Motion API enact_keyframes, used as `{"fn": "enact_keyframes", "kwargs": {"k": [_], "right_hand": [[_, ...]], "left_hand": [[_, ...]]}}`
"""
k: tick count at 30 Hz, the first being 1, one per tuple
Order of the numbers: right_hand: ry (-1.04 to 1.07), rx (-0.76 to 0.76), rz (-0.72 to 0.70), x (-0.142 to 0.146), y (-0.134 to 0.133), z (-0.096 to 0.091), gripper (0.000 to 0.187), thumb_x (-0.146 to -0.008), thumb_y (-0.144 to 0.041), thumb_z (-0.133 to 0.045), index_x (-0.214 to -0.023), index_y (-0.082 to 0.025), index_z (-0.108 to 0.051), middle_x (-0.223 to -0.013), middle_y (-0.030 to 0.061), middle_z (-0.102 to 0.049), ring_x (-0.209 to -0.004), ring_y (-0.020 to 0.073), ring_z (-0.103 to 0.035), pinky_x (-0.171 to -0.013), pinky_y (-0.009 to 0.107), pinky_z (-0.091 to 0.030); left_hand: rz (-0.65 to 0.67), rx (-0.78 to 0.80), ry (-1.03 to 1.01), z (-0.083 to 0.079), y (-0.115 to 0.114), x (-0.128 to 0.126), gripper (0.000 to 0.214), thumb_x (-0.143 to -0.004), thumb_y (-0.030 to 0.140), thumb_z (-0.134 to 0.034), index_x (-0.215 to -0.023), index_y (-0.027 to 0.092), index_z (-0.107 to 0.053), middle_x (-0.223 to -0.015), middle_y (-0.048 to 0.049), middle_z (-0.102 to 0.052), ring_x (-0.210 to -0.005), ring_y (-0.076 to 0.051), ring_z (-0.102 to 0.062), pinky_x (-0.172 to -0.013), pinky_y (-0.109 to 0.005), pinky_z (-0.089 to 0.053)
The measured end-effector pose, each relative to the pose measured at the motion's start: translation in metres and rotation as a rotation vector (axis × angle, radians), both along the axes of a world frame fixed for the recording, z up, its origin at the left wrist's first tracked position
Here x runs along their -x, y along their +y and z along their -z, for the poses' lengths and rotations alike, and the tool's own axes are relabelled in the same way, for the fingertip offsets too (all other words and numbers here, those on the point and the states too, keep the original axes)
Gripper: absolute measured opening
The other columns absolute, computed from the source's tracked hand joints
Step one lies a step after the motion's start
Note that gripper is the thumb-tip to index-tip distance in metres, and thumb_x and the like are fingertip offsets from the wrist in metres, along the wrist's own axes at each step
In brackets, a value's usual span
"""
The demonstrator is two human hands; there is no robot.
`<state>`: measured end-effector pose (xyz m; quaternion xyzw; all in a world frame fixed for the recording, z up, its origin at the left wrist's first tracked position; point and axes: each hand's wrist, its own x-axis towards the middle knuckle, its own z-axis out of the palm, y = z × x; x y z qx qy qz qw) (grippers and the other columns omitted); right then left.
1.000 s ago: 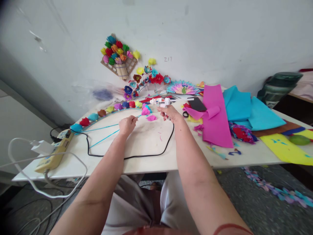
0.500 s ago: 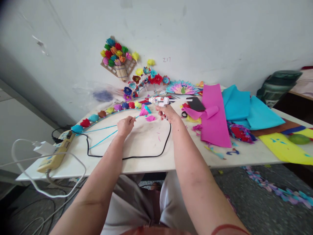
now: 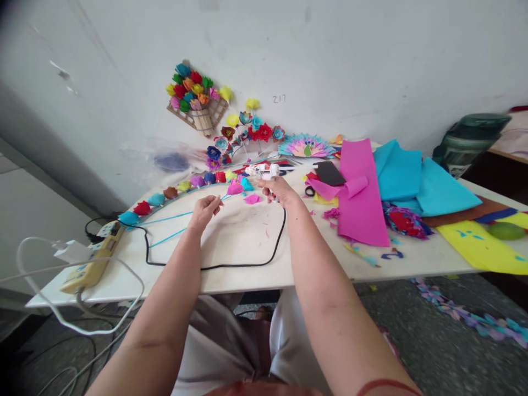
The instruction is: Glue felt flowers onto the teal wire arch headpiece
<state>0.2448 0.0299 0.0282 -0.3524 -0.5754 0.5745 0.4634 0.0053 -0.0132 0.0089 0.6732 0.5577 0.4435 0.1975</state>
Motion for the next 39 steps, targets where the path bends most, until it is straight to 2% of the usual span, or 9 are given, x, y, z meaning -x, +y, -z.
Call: {"fn": "enact_keyframes", "kwargs": {"k": [4,12,17,23,28,33,36,39], "right_hand": [[-0.003,-0.016,0.007,0.0,0.001,0.001,0.026,-0.063,-0.035,-0.064,-0.069,-0.012,-0.054,-0.045,-0.0042,-0.047,-0.028,0.0025,-0.032,-0.031,0.019,-0.035],[-0.018,-0.01,-0.013,0.003,0.003,0.001,0.024,-0.065,-0.036,-0.063,-0.068,-0.014,-0.053,-0.043,-0.0044,-0.047,-0.028,0.0031,-0.031,-0.03,0.018,-0.035],[-0.034,0.001,-0.018,0.003,0.0,-0.002,0.025,-0.065,-0.037,-0.063,-0.067,-0.014,-0.052,-0.043,-0.0046,-0.047,-0.028,0.0028,-0.03,-0.031,0.018,-0.035],[-0.006,-0.02,-0.044,0.002,0.002,0.002,0.028,-0.064,-0.039,-0.063,-0.067,-0.013,-0.053,-0.044,-0.0049,-0.047,-0.027,0.002,-0.029,-0.031,0.019,-0.036],[-0.003,-0.017,-0.037,0.002,0.003,0.004,0.026,-0.064,-0.037,-0.063,-0.068,-0.013,-0.054,-0.044,-0.0047,-0.046,-0.028,0.0023,-0.029,-0.031,0.019,-0.035],[-0.009,-0.005,-0.026,0.001,0.001,0.003,0.026,-0.063,-0.036,-0.064,-0.069,-0.013,-0.054,-0.044,-0.0047,-0.046,-0.029,0.0026,-0.031,-0.03,0.018,-0.033],[-0.028,0.008,-0.034,0.002,0.0,0.002,0.027,-0.062,-0.036,-0.066,-0.069,-0.013,-0.054,-0.045,-0.0041,-0.047,-0.029,0.0027,-0.031,-0.03,0.018,-0.033],[-0.047,0.014,-0.058,0.002,0.0,0.002,0.028,-0.06,-0.036,-0.067,-0.07,-0.013,-0.055,-0.044,-0.0034,-0.047,-0.031,0.0039,-0.035,-0.029,0.018,-0.031]], "left_hand": [[0.167,0.076,-0.092,-0.005,-0.003,0.002,0.036,-0.074,0.044,-0.044,-0.059,0.014,-0.055,-0.039,0.0039,-0.04,-0.038,-0.005,-0.032,-0.044,-0.021,-0.027],[0.21,0.13,-0.086,-0.011,-0.009,0.004,0.035,-0.072,0.045,-0.046,-0.06,0.014,-0.056,-0.042,0.0025,-0.042,-0.04,-0.005,-0.033,-0.044,-0.021,-0.028],[0.142,0.131,-0.003,-0.009,-0.004,0.004,0.037,-0.072,0.047,-0.045,-0.064,0.013,-0.059,-0.044,0.0019,-0.045,-0.042,-0.006,-0.036,-0.047,-0.021,-0.032],[0.014,0.053,0.055,0.002,0.008,0.004,0.039,-0.07,0.049,-0.047,-0.062,0.014,-0.06,-0.048,0.0004,-0.051,-0.046,-0.007,-0.042,-0.049,-0.021,-0.033],[-0.14,0.009,0.129,0.01,0.016,0.007,0.039,-0.07,0.05,-0.044,-0.07,0.016,-0.063,-0.047,0.0014,-0.053,-0.044,-0.008,-0.041,-0.047,-0.02,-0.031],[-0.317,-0.002,0.203,0.01,0.016,0.008,0.038,-0.071,0.05,-0.042,-0.069,0.018,-0.064,-0.047,0.0005,-0.055,-0.048,-0.01,-0.046,-0.048,-0.021,-0.031],[-0.321,0.046,0.189,0.009,0.015,0.007,0.041,-0.072,0.051,-0.04,-0.069,0.018,-0.064,-0.046,0.0,-0.054,-0.046,-0.01,-0.045,-0.046,-0.02,-0.03],[-0.24,0.125,0.136,0.009,0.015,0.007,0.042,-0.071,0.051,-0.041,-0.072,0.016,-0.064,-0.045,0.0008,-0.051,-0.042,-0.008,-0.04,-0.044,-0.02,-0.029]]}}
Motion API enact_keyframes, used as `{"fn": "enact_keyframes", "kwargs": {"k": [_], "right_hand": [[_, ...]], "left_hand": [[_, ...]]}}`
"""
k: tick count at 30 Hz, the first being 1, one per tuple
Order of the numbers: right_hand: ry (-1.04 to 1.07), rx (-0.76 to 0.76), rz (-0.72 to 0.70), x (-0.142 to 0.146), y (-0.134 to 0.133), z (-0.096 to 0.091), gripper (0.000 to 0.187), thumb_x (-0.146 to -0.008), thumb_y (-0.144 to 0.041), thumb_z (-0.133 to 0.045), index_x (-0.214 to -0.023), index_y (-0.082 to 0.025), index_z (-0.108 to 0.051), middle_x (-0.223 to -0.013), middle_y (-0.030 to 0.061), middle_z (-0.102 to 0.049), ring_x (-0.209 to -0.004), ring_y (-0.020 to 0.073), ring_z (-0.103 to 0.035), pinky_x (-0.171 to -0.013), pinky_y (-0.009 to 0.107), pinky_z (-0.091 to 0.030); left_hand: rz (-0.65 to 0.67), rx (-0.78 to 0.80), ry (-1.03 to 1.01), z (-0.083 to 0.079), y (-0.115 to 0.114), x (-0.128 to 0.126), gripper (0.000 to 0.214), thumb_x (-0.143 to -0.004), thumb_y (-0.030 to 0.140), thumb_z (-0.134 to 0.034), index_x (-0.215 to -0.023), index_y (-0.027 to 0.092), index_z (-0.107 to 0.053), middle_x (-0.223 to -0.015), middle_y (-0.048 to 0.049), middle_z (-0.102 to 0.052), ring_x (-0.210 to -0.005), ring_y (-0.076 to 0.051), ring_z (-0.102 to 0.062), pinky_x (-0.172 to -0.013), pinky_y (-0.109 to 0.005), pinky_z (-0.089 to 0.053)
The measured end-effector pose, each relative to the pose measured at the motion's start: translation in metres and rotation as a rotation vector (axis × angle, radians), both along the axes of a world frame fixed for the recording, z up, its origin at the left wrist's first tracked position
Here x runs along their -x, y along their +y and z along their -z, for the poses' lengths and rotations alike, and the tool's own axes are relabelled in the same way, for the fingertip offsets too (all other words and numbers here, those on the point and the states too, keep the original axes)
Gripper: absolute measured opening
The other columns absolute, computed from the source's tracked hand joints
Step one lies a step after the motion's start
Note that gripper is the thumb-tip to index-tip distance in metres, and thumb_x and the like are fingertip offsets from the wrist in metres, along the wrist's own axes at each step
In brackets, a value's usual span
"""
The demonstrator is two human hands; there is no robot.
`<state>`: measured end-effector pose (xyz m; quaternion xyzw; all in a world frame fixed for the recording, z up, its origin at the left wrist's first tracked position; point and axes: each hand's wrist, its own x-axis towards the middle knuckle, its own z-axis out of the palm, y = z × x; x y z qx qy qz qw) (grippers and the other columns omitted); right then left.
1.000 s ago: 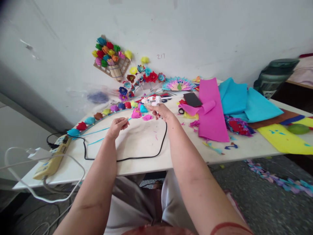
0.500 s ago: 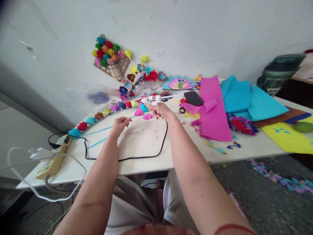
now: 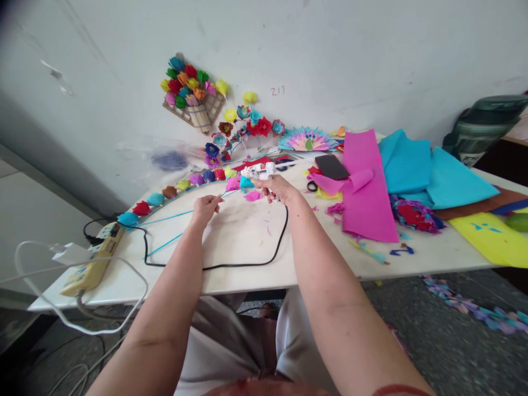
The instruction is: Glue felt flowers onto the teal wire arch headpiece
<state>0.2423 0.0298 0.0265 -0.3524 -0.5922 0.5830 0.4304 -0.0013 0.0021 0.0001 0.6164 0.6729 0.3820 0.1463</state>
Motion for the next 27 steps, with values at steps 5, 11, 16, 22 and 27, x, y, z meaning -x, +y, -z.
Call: {"fn": "enact_keyframes", "kwargs": {"k": [5,11,16,22,27], "right_hand": [[-0.013,0.008,-0.018,-0.001,0.001,0.0,0.03,-0.06,-0.038,-0.067,-0.068,-0.012,-0.055,-0.044,-0.0034,-0.047,-0.029,0.0032,-0.032,-0.029,0.019,-0.032],[-0.083,0.008,-0.091,-0.001,0.0,0.002,0.031,-0.057,-0.039,-0.068,-0.058,-0.012,-0.053,-0.043,-0.0018,-0.049,-0.029,0.003,-0.032,-0.03,0.019,-0.033],[-0.175,-0.011,-0.071,0.0,0.002,0.003,0.033,-0.057,-0.041,-0.068,-0.056,-0.012,-0.053,-0.042,-0.0009,-0.051,-0.027,0.003,-0.032,-0.028,0.019,-0.031],[-0.165,0.009,-0.057,0.0,0.001,0.002,0.032,-0.057,-0.039,-0.069,-0.058,-0.012,-0.053,-0.042,-0.0009,-0.05,-0.027,0.0031,-0.031,-0.028,0.02,-0.032],[-0.162,0.0,-0.05,0.001,0.001,0.002,0.033,-0.056,-0.04,-0.069,-0.06,-0.012,-0.053,-0.044,-0.0011,-0.051,-0.027,0.0029,-0.032,-0.029,0.019,-0.033]], "left_hand": [[0.129,0.09,-0.111,0.001,0.001,0.0,0.041,-0.071,0.049,-0.042,-0.071,0.013,-0.062,-0.042,0.002,-0.045,-0.04,-0.007,-0.034,-0.043,-0.019,-0.028],[0.108,0.104,-0.087,0.005,0.003,0.003,0.042,-0.07,0.05,-0.043,-0.069,0.013,-0.063,-0.041,0.0024,-0.044,-0.038,-0.007,-0.032,-0.042,-0.02,-0.026],[0.021,0.085,0.044,0.007,0.006,0.003,0.04,-0.07,0.05,-0.041,-0.069,0.017,-0.064,-0.047,0.0,-0.053,-0.043,-0.009,-0.041,-0.044,-0.021,-0.028],[-0.07,0.072,0.153,0.002,0.004,-0.002,0.037,-0.071,0.049,-0.041,-0.07,0.021,-0.065,-0.053,0.0003,-0.059,-0.05,-0.012,-0.049,-0.047,-0.022,-0.029],[-0.147,0.025,0.261,-0.001,-0.001,-0.009,0.036,-0.073,0.048,-0.039,-0.071,0.024,-0.065,-0.056,-0.0002,-0.061,-0.059,-0.014,-0.053,-0.051,-0.023,-0.029]]}}
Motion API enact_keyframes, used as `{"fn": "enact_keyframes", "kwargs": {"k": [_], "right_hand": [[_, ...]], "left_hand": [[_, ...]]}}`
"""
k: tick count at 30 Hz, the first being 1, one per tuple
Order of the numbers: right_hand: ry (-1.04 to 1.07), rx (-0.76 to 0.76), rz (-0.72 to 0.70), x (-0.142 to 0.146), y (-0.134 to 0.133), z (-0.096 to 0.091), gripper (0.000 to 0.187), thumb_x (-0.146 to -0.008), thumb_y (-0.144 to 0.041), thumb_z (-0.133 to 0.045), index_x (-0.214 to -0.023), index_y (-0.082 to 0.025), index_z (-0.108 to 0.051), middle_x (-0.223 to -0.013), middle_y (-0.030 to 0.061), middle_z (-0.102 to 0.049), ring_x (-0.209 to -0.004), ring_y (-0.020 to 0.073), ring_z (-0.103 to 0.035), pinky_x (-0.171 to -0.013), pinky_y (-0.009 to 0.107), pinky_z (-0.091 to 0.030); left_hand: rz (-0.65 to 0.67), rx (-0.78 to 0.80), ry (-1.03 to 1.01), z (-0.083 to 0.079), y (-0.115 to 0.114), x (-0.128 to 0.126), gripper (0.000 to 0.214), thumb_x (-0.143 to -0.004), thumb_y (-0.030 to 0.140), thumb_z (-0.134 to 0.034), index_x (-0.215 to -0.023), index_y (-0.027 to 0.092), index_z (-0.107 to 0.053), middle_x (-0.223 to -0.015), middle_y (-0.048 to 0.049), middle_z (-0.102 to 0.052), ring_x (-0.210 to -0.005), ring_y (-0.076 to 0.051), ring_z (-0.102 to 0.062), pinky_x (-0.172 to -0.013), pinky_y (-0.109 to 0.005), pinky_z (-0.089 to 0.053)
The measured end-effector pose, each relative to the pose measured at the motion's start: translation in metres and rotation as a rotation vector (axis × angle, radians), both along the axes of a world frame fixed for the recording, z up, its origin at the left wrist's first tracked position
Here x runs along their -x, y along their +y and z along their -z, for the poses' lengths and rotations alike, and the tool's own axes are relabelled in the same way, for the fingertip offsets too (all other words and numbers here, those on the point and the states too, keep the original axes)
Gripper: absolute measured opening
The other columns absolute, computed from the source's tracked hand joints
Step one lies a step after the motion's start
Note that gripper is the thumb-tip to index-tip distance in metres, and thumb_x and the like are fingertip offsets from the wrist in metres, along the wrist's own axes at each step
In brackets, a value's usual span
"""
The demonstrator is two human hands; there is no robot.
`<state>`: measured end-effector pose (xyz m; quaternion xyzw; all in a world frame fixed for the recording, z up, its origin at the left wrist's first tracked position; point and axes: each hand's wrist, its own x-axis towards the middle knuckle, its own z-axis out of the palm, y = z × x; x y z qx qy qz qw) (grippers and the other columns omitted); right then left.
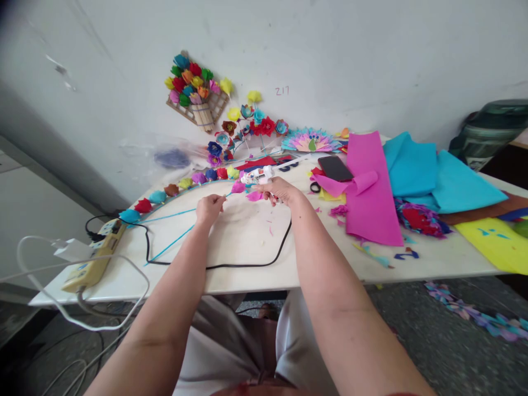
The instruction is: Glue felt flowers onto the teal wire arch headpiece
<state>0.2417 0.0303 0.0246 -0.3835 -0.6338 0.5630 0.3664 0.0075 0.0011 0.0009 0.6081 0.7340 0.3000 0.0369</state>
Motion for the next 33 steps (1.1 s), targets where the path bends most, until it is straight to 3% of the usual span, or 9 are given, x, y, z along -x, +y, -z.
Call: {"fn": "enact_keyframes", "kwargs": {"k": [7,23,33], "right_hand": [[-0.021,-0.026,-0.011,0.002,-0.001,-0.001,0.032,-0.06,-0.04,-0.067,-0.06,-0.012,-0.053,-0.046,-0.0001,-0.053,-0.027,0.0026,-0.031,-0.027,0.019,-0.03],[-0.137,-0.111,0.024,0.013,-0.008,-0.005,0.032,-0.062,-0.04,-0.066,-0.06,-0.013,-0.049,-0.043,-0.0034,-0.049,-0.029,0.0025,-0.032,-0.028,0.017,-0.03],[-0.178,-0.105,0.062,0.019,-0.01,-0.004,0.031,-0.063,-0.037,-0.066,-0.056,-0.014,-0.046,-0.038,-0.0052,-0.043,-0.027,0.0028,-0.033,-0.028,0.017,-0.03]], "left_hand": [[-0.093,-0.026,0.099,0.0,-0.004,-0.01,0.037,-0.076,0.048,-0.037,-0.078,0.025,-0.065,-0.07,-0.0039,-0.066,-0.068,-0.017,-0.055,-0.055,-0.025,-0.031],[-0.155,0.029,0.224,0.002,-0.004,-0.016,0.041,-0.08,0.049,-0.03,-0.092,0.028,-0.063,-0.085,-0.0061,-0.066,-0.081,-0.019,-0.057,-0.065,-0.026,-0.036],[-0.18,0.008,0.226,0.002,-0.005,-0.018,0.04,-0.079,0.05,-0.031,-0.091,0.029,-0.063,-0.084,-0.0064,-0.065,-0.081,-0.021,-0.057,-0.063,-0.027,-0.037]]}}
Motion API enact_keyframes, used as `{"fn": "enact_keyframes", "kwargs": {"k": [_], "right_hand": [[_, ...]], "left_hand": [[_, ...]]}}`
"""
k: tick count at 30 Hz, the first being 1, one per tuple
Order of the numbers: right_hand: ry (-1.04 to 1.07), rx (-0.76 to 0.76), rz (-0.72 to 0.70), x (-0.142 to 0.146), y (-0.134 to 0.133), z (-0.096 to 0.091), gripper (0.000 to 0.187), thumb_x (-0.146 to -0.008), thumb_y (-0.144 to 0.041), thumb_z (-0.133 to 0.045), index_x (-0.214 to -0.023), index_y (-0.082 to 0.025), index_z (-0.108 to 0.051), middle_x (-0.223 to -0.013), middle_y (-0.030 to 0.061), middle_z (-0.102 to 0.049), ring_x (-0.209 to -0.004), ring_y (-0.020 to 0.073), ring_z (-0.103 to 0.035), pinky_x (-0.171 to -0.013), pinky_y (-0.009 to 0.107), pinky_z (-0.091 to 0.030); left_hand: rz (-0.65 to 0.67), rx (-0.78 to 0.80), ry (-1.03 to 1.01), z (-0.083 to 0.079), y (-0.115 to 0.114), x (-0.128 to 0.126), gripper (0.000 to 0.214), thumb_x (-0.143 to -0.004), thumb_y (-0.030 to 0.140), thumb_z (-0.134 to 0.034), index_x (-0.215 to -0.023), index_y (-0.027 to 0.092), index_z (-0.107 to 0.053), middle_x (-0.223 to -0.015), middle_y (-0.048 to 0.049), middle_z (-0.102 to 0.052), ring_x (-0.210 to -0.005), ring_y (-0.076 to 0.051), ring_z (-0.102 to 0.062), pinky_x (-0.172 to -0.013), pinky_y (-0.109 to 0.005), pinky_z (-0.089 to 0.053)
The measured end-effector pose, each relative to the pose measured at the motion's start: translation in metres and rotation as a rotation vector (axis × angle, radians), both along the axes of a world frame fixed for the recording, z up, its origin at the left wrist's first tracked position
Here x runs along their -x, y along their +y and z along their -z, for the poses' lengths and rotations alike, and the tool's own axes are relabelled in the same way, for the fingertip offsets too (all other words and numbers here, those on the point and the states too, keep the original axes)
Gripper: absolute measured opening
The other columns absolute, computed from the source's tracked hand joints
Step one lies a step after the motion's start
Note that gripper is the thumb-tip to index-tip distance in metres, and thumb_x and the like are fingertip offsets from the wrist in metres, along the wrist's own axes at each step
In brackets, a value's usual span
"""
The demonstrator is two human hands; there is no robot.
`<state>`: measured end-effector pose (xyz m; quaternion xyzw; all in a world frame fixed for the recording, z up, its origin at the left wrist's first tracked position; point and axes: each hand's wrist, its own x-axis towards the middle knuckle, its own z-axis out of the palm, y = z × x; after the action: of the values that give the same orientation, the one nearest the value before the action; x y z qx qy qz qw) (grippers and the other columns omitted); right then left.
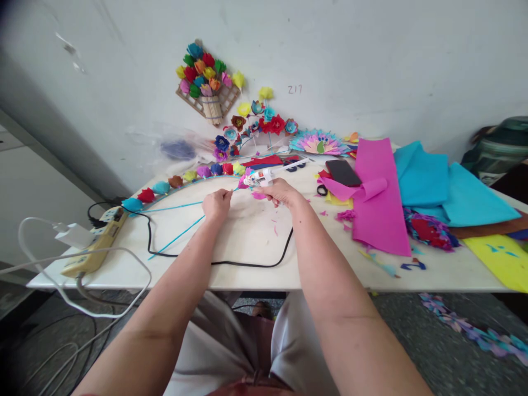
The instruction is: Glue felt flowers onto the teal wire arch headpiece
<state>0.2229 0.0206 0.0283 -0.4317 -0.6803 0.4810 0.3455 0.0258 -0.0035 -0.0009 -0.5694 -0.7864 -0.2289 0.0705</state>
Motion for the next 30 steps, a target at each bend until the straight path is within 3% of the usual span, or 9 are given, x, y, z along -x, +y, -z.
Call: {"fn": "enact_keyframes", "kwargs": {"k": [22,30], "right_hand": [[0.031,-0.016,0.057,0.0014,0.0086,0.0088,0.034,-0.059,-0.04,-0.067,-0.056,-0.014,-0.047,-0.039,-0.0051,-0.042,-0.028,0.0037,-0.034,-0.027,0.018,-0.031],[0.048,0.002,-0.021,-0.0033,0.0075,0.0066,0.034,-0.059,-0.043,-0.067,-0.061,-0.014,-0.049,-0.042,-0.005,-0.044,-0.03,0.0031,-0.033,-0.028,0.018,-0.033]], "left_hand": [[-0.004,0.02,0.006,-0.0013,-0.0006,-0.0016,0.041,-0.079,0.05,-0.03,-0.09,0.028,-0.063,-0.085,-0.0069,-0.065,-0.081,-0.021,-0.057,-0.064,-0.028,-0.037],[-0.01,0.027,-0.019,-0.0025,-0.0013,-0.0012,0.041,-0.08,0.049,-0.03,-0.091,0.028,-0.063,-0.086,-0.0065,-0.065,-0.082,-0.02,-0.057,-0.064,-0.027,-0.037]]}}
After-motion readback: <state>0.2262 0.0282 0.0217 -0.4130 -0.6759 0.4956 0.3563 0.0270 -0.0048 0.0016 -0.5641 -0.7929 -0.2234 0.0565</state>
